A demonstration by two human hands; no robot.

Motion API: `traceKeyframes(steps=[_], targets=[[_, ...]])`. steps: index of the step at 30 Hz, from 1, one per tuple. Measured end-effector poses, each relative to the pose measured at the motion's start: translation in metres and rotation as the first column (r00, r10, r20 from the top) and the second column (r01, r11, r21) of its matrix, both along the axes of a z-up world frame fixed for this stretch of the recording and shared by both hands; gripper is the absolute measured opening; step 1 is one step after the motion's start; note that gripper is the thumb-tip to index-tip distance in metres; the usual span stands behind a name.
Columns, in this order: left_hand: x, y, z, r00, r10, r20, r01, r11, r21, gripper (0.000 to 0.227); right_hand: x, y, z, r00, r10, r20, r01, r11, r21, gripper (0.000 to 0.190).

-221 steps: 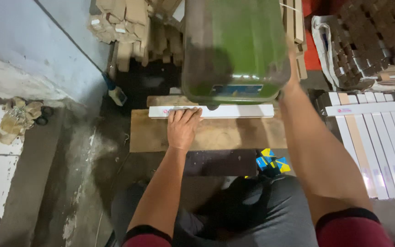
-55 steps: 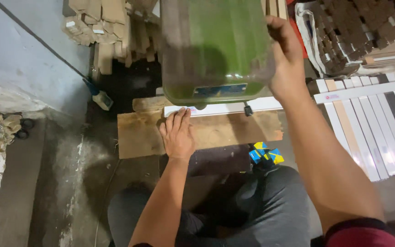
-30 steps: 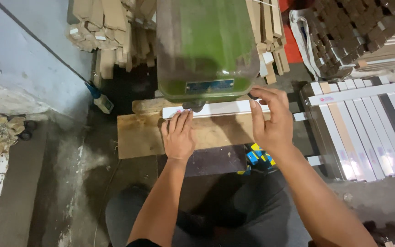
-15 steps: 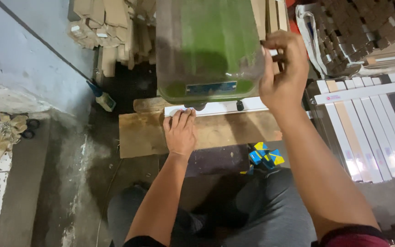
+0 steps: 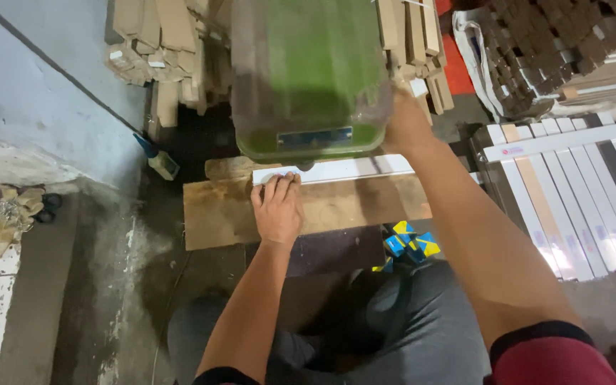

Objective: The person is taking white strips from a stack, aligning them under an industrial machine for processing, and then stacking the finished pieces.

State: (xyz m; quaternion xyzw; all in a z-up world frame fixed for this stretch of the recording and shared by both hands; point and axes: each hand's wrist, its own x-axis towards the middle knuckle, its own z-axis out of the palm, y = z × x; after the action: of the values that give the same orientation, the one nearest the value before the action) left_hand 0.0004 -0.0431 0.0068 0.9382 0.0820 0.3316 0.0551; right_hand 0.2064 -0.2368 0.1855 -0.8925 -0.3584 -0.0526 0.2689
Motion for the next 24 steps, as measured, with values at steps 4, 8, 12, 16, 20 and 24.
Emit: traceKeyframes(steps=[4,8,12,16,20,24], targets=[[-0.005,-0.002,0.02,1.0,0.011,0.005,-0.011,1.0,0.016,0.033,-0.027,-0.043,-0.022,0.989,0.12,-0.089,-0.113,0.99,0.081,0.032],[-0.01,0.001,0.028,1.0,0.022,0.013,-0.02,0.988,-0.155,0.035,-0.012,-0.103,-0.09,0.987,-0.131,-0.096,0.148,0.971,0.19,0.025],[-0.036,-0.018,0.119,0.862,0.453,-0.228,-0.496,0.658,-0.567,0.035,-0.009,-0.156,-0.126,0.727,-0.539,-0.426,0.615,0.786,0.056,0.043],[-0.024,0.024,0.026,0.744,0.53,-0.406,-0.66,0.491,-0.569,0.04,-0.023,-0.148,-0.132,0.636,-0.355,-0.686,0.634,0.747,0.201,0.055],[-0.017,0.019,0.039,0.725,0.425,-0.541,-0.689,0.457,-0.563,0.037,-0.021,-0.142,-0.134,0.566,-0.329,-0.756,0.744,0.598,0.297,0.044],[-0.009,0.023,0.007,0.762,0.414,-0.498,-0.646,0.431,-0.63,0.031,-0.029,-0.151,-0.115,0.535,-0.358,-0.765,0.781,0.555,0.286,0.039]])
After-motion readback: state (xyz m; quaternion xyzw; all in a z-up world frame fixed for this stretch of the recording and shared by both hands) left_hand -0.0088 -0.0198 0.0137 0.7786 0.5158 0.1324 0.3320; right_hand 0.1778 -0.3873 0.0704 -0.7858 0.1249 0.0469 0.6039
